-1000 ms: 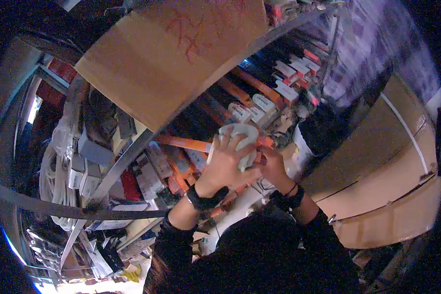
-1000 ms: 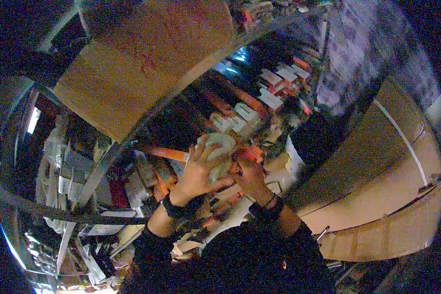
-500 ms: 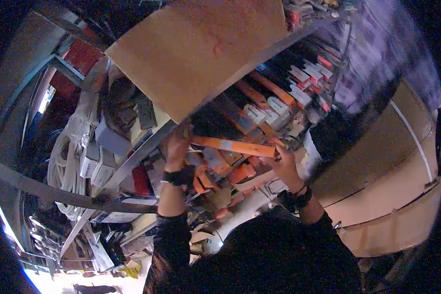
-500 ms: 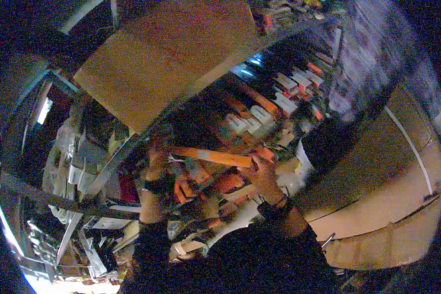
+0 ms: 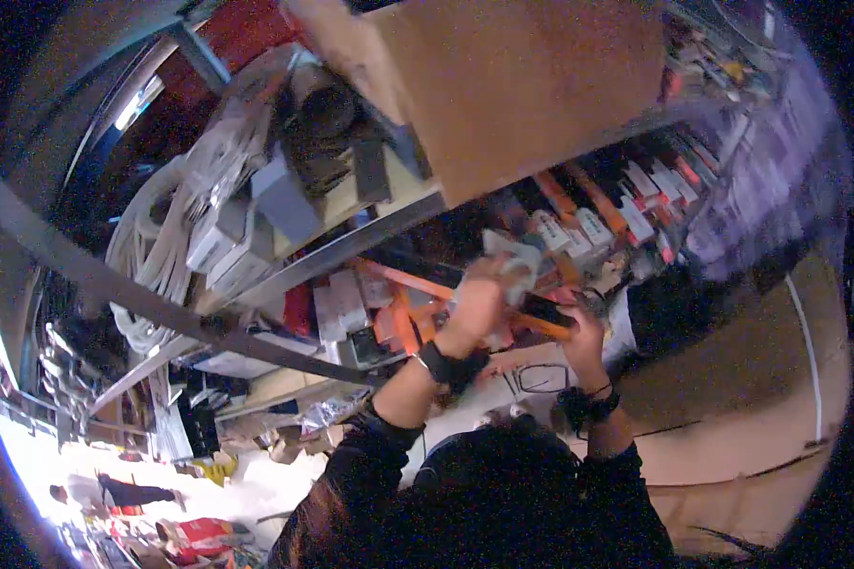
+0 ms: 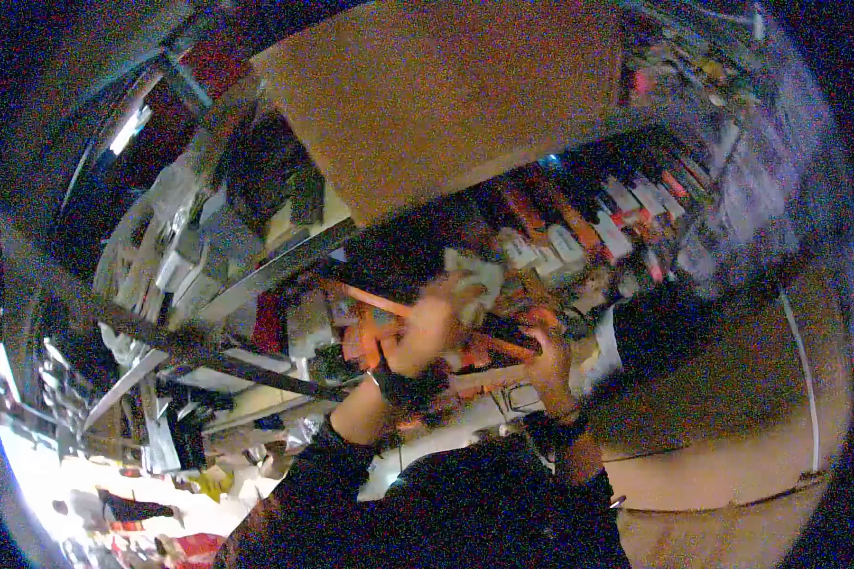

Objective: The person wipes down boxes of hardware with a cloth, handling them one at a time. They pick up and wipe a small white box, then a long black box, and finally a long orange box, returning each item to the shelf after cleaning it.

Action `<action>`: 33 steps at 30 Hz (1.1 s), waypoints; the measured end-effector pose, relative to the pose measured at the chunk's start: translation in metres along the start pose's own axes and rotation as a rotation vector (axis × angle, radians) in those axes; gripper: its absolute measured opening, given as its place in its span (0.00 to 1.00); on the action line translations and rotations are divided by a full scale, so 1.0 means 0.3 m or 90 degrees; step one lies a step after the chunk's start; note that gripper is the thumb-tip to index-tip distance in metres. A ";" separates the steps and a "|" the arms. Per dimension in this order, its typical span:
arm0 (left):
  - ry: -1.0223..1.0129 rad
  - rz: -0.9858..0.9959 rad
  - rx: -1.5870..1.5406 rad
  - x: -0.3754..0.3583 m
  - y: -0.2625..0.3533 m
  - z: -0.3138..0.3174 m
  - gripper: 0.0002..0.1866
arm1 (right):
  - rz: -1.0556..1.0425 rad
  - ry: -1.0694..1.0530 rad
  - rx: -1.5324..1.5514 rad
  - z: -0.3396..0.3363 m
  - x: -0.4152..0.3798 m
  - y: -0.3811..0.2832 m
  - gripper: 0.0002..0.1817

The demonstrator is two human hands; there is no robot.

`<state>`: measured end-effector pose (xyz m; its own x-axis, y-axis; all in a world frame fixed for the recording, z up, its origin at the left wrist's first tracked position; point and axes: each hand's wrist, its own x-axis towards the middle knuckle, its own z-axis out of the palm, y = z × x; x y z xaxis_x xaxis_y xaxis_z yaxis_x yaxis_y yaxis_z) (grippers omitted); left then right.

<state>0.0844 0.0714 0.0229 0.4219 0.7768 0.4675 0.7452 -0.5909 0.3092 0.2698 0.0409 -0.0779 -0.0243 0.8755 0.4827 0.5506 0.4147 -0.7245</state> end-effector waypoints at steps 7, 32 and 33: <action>0.132 -0.155 -0.065 -0.014 -0.168 -0.129 0.13 | 0.114 0.088 0.169 0.025 -0.027 -0.058 0.30; 0.048 -0.116 0.067 -0.163 0.016 -0.087 0.17 | -0.024 -0.103 0.161 -0.023 -0.142 -0.150 0.24; 0.147 -0.128 0.127 -0.163 -0.028 -0.132 0.19 | -0.016 -0.091 0.151 -0.027 -0.142 -0.159 0.24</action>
<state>0.0370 0.0299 0.0302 0.1457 0.7904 0.5951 0.8974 -0.3588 0.2568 0.2513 -0.0182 -0.0600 -0.1620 0.8829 0.4407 0.3386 0.4692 -0.8156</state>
